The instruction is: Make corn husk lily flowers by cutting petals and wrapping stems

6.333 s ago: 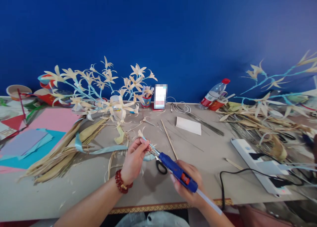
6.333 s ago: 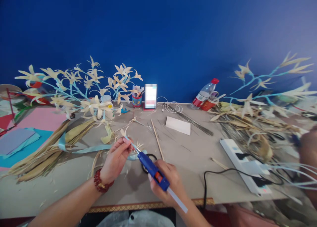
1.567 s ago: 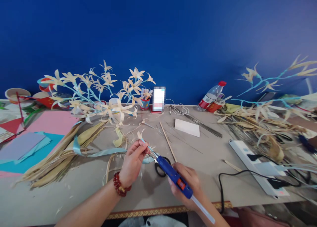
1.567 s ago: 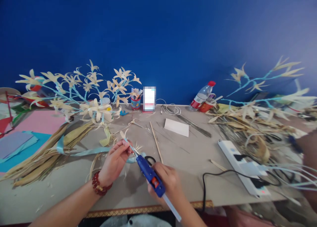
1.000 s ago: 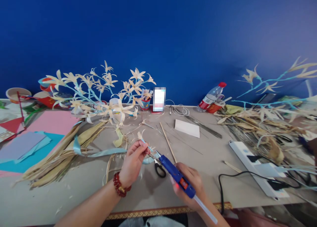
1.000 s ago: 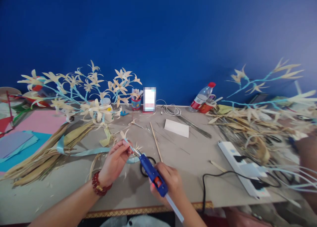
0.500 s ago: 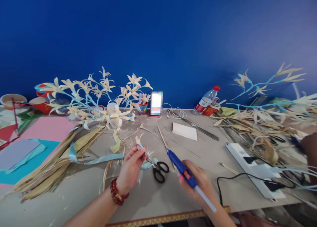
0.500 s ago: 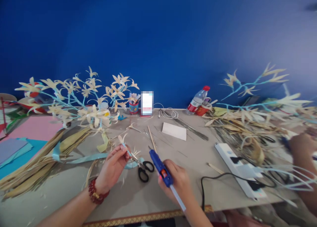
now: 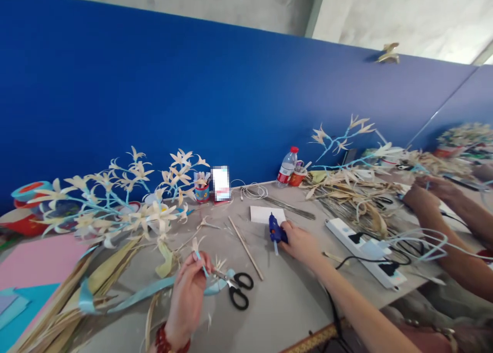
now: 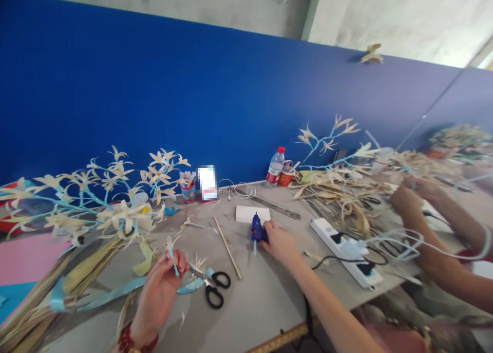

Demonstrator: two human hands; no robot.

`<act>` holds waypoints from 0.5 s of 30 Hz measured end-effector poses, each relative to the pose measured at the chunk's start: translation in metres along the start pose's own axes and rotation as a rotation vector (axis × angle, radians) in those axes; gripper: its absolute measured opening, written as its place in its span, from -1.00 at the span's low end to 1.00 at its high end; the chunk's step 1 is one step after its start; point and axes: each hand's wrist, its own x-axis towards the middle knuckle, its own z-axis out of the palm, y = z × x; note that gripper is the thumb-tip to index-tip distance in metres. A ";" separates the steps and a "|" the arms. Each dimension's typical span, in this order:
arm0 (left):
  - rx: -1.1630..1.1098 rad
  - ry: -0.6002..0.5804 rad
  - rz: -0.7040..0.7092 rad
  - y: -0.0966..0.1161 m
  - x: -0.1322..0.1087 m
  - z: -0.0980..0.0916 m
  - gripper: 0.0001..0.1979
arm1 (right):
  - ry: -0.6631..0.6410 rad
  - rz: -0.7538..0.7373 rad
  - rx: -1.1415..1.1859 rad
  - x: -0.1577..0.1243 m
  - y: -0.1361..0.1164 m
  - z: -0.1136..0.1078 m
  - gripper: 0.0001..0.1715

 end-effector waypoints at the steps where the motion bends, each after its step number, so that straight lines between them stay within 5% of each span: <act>1: 0.013 0.024 0.013 0.000 0.001 -0.001 -0.81 | -0.027 -0.015 0.012 0.001 0.001 0.002 -0.67; 9: 0.046 0.173 0.035 0.000 0.007 -0.001 -0.87 | -0.095 -0.151 0.110 0.002 0.016 -0.013 -0.57; 12: 0.064 0.165 0.028 -0.002 0.008 -0.001 -0.89 | 0.012 -0.152 0.329 -0.008 -0.014 -0.039 -0.69; 15: 0.096 0.180 -0.005 -0.007 0.006 0.001 -0.89 | -0.146 -0.234 0.838 -0.023 -0.072 -0.054 -0.57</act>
